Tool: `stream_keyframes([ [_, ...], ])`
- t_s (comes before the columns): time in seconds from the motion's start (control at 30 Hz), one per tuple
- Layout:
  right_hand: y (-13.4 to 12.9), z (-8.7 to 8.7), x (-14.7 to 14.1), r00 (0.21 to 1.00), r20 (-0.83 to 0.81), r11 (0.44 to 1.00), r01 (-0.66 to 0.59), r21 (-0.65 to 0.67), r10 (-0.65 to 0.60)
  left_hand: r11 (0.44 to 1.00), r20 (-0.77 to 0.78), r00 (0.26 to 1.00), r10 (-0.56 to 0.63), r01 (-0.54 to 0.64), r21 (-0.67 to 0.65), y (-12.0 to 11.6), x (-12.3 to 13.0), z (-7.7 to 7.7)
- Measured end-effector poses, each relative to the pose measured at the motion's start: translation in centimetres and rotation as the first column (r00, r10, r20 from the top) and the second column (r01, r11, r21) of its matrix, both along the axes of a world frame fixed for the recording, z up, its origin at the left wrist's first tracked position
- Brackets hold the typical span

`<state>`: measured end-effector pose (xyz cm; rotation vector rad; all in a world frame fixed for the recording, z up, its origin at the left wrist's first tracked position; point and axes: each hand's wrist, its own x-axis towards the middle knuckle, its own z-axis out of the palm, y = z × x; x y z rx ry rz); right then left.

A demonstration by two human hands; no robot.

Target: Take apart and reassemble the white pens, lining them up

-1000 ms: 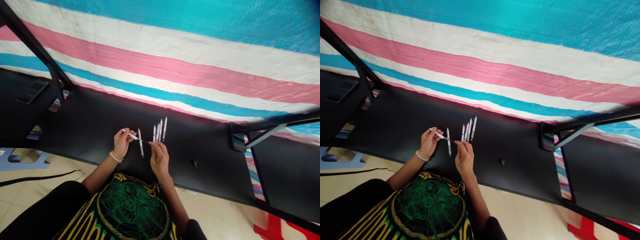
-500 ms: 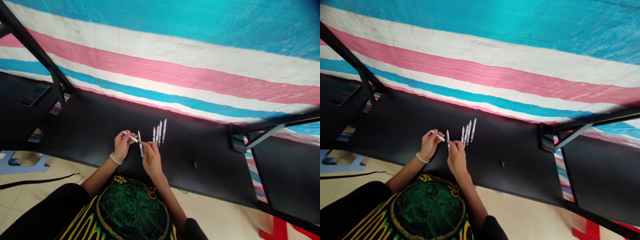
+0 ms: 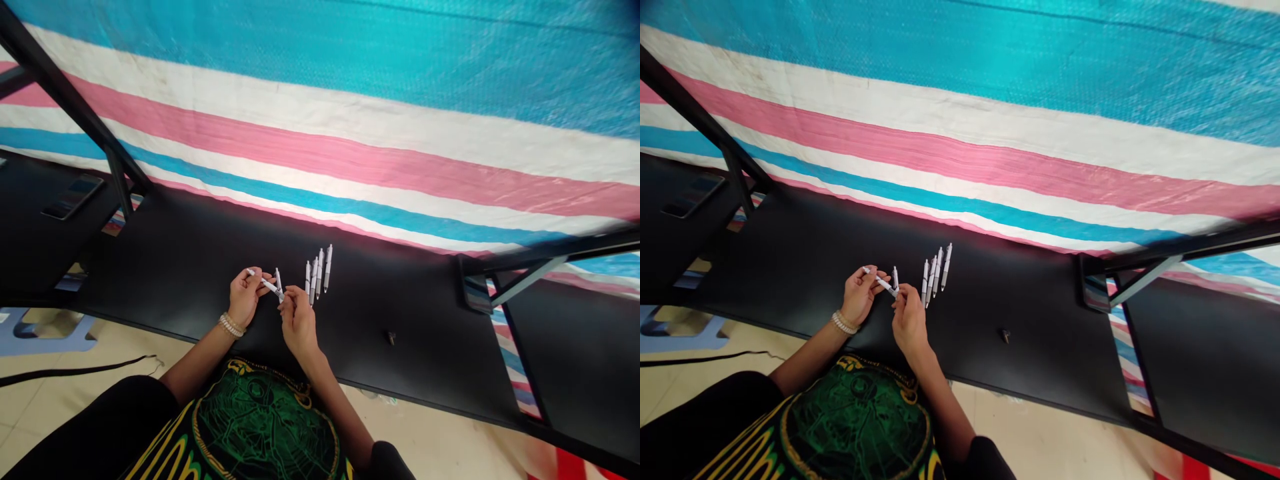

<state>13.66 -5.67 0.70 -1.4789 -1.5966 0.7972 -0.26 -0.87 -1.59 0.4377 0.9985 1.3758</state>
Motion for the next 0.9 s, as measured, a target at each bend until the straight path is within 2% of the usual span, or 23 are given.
stream_keyframes([
  [0.1,0.13,0.13,-0.03,0.999,0.039,0.993,0.001,0.120,-0.006,1.000,0.002,1.000,0.002,-0.002,0.005,-0.01,0.00,0.04],
  [0.2,0.22,0.11,0.04,0.999,0.049,0.987,-0.027,0.157,0.019,1.000,-0.002,1.000,0.003,-0.003,0.003,-0.03,0.01,0.09],
  [0.33,0.21,-0.09,0.01,0.999,0.042,0.991,-0.003,0.136,-0.003,1.000,-0.015,1.000,-0.013,0.013,-0.005,-0.06,0.01,0.13],
  [0.5,0.32,-0.25,-0.25,0.999,-0.036,1.000,0.015,-0.009,-0.015,1.000,0.000,1.000,0.000,0.000,0.003,0.00,-0.03,0.18],
  [0.63,0.30,-0.30,0.14,0.999,-0.037,0.998,0.041,0.054,-0.039,1.000,0.012,1.000,0.010,-0.010,-0.001,0.00,-0.03,0.20],
  [0.9,0.01,0.01,0.58,0.997,-0.072,1.000,0.008,-0.019,-0.009,1.000,0.008,1.000,0.006,-0.006,-0.013,0.05,-0.05,0.29],
])
